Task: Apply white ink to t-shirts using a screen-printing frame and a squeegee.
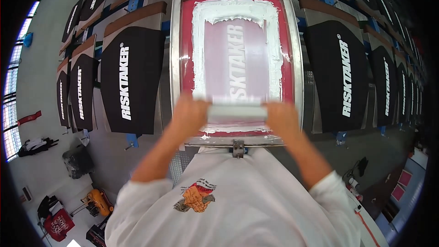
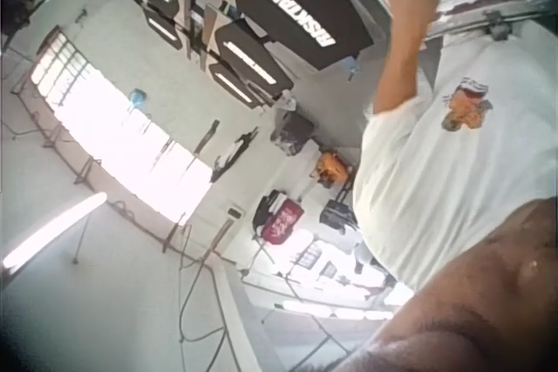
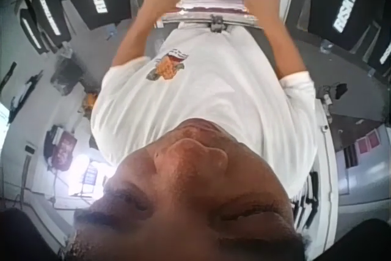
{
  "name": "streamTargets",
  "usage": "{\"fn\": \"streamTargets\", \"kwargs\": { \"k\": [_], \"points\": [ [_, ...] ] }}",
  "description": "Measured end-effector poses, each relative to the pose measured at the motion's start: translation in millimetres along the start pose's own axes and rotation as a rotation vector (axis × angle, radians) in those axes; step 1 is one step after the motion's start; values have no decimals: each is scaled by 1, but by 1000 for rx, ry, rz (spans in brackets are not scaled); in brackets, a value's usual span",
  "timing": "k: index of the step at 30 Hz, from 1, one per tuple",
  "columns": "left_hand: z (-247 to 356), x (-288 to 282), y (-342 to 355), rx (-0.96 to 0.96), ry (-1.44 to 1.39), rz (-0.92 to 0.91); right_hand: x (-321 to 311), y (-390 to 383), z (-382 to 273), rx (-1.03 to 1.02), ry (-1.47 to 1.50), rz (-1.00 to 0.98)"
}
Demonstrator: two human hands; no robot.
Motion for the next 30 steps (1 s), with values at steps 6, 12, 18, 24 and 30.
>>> {"fn": "streamTargets", "kwargs": {
  "k": [6, 12, 18, 24, 30],
  "points": [
    [23, 35, -58, 1, -155, 354, 13, -40, -30, -93, -17, 387],
    [-51, 15, 142, 83, -36, 527, -13, 143, 70, -103, -202, 417],
    [-79, -38, 273, -141, 158, 229, -69, 271, 117, 42, -281, 40],
    [-25, -23, 303, 18, 179, 53, -86, 200, 77, -30, -218, 647],
    [-65, -82, 314, -38, -32, 13, 47, -50, 10, 668, 1273, -256]
  ]
}}
Point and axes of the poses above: each hand's wrist, its own y-axis towards the middle knuckle, its own x-axis out of the palm, z = x × y, the point moved 6 cm from there along y, towards the middle knuckle, and after that the axes turned 9 degrees about -x, right-handed, at the moved point
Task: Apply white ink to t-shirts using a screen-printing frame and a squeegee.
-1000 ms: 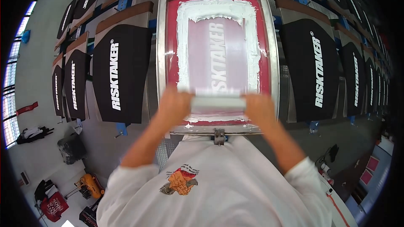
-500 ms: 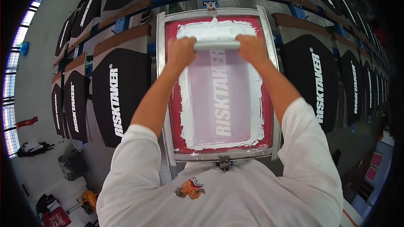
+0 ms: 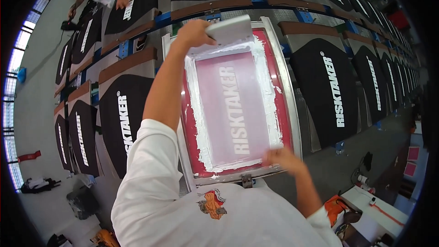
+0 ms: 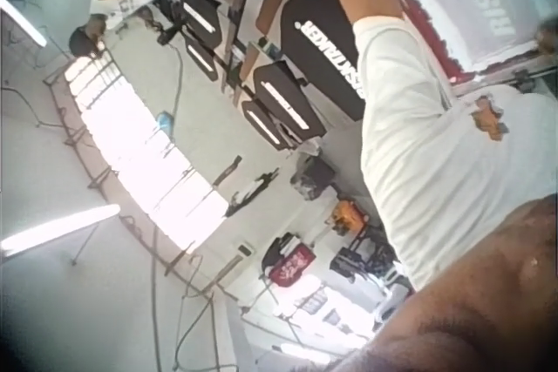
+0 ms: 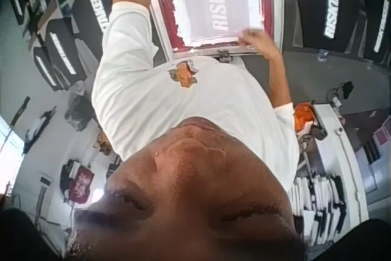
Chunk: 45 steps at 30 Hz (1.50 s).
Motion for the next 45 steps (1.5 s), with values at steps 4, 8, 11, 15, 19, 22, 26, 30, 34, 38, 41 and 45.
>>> {"fn": "streamTargets", "kwargs": {
  "k": [4, 8, 11, 15, 19, 22, 26, 30, 34, 38, 41, 45],
  "points": [
    [10, -5, 19, -28, -5, 44, 73, -55, 96, 186, -73, -42],
    [10, 29, 12, -34, 112, 60, 96, -41, 122, 110, 90, 12],
    [9, 43, -6, -70, 216, 24, 97, -43, 123, 75, 42, 132],
    [15, 54, -52, -54, 262, 23, 89, -48, 93, -4, -276, 181],
    [67, 76, -154, 9, 256, 35, 89, -39, 111, -123, -220, 176],
    [92, 111, -260, 56, 217, 110, 89, -36, 109, -154, -151, 166],
    [154, 132, -399, 90, 122, 295, 85, -24, 119, -149, -202, 175],
    [156, 118, -407, 113, 67, 377, 88, -32, 106, -164, -219, 183],
    [122, 84, -347, -156, 10, -8, 92, -35, 105, -251, -207, 147],
    [49, 73, -311, -438, -203, -37, 87, -42, 112, -290, -286, 60],
    [-8, 74, -320, -585, -435, -20, 43, -64, 85, -257, -323, 38],
    [-60, 102, -353, -727, -913, -22, -61, -109, 9, -311, -897, 751]
  ]
}}
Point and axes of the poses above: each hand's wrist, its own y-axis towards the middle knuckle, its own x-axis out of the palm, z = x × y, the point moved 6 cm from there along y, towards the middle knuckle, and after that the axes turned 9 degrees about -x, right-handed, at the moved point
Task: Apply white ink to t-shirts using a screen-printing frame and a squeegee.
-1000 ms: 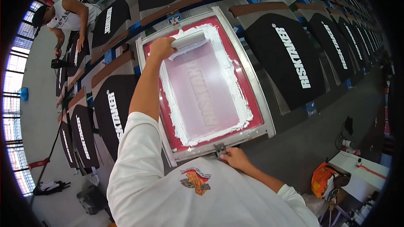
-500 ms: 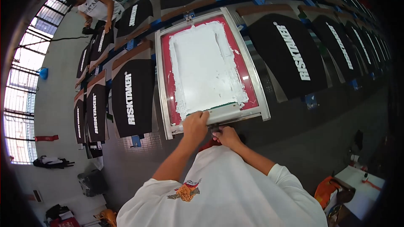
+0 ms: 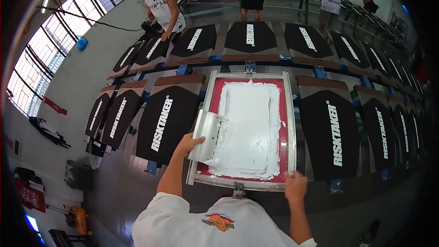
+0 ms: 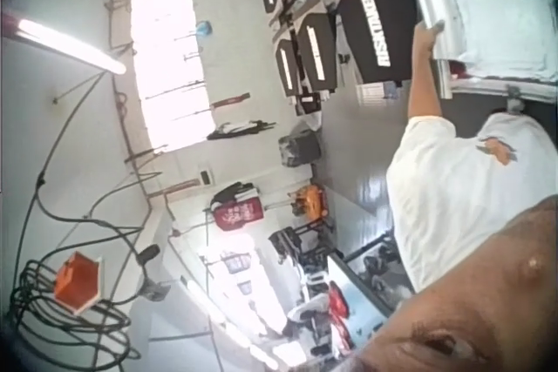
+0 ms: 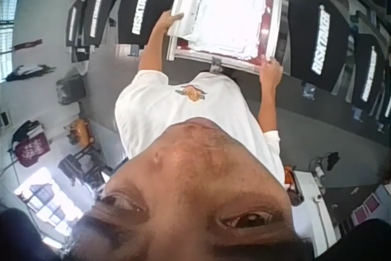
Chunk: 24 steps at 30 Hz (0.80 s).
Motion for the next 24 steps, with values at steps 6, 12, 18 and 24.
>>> {"fn": "streamTargets", "kwargs": {
  "k": [6, 12, 18, 24],
  "points": [
    [-9, 21, -9, -148, -329, -64, 91, 32, 101, 319, 750, -71],
    [22, 44, -39, -63, -278, -80, 9, 16, 95, 347, 619, 22],
    [77, 149, -67, -1, -325, -160, -57, 18, 187, 314, 657, 114],
    [119, 312, -70, 10, -339, -165, -150, 26, 327, 429, 631, 167]
  ]
}}
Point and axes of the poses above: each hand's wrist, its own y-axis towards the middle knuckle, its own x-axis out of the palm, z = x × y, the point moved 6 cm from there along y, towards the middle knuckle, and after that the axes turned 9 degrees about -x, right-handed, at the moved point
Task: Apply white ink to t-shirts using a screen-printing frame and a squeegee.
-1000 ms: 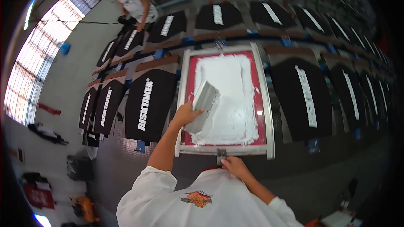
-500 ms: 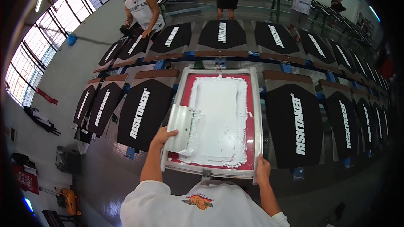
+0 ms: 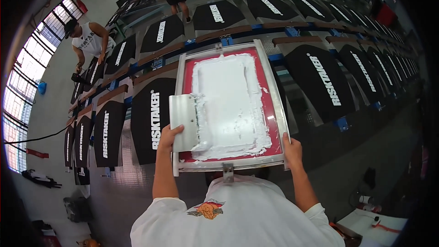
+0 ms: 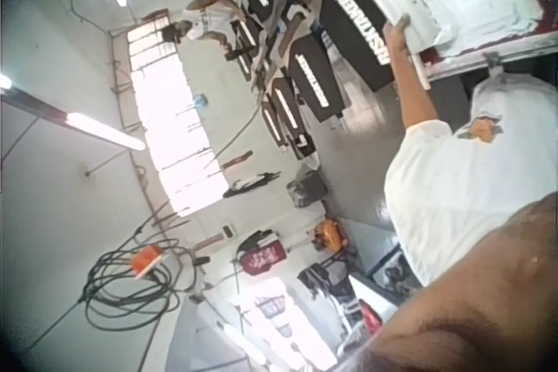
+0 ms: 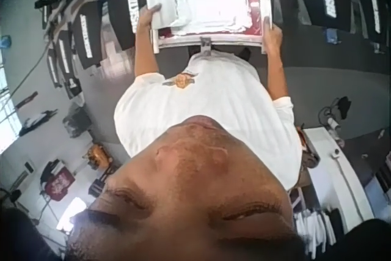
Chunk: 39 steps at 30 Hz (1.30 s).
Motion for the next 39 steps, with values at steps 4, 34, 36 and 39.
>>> {"fn": "streamTargets", "kwargs": {
  "k": [4, 34, 36, 39],
  "points": [
    [18, 63, -3, -33, 9, -41, -37, 36, 13, 26, -24, -20],
    [20, 101, 10, 57, -115, 66, 34, -16, 29, 175, 16, -957],
    [23, 112, 6, 56, -158, 69, 61, -37, 35, 46, 26, -925],
    [19, 123, 1, 71, -221, 69, 90, -42, 43, 184, 263, -954]
  ]
}}
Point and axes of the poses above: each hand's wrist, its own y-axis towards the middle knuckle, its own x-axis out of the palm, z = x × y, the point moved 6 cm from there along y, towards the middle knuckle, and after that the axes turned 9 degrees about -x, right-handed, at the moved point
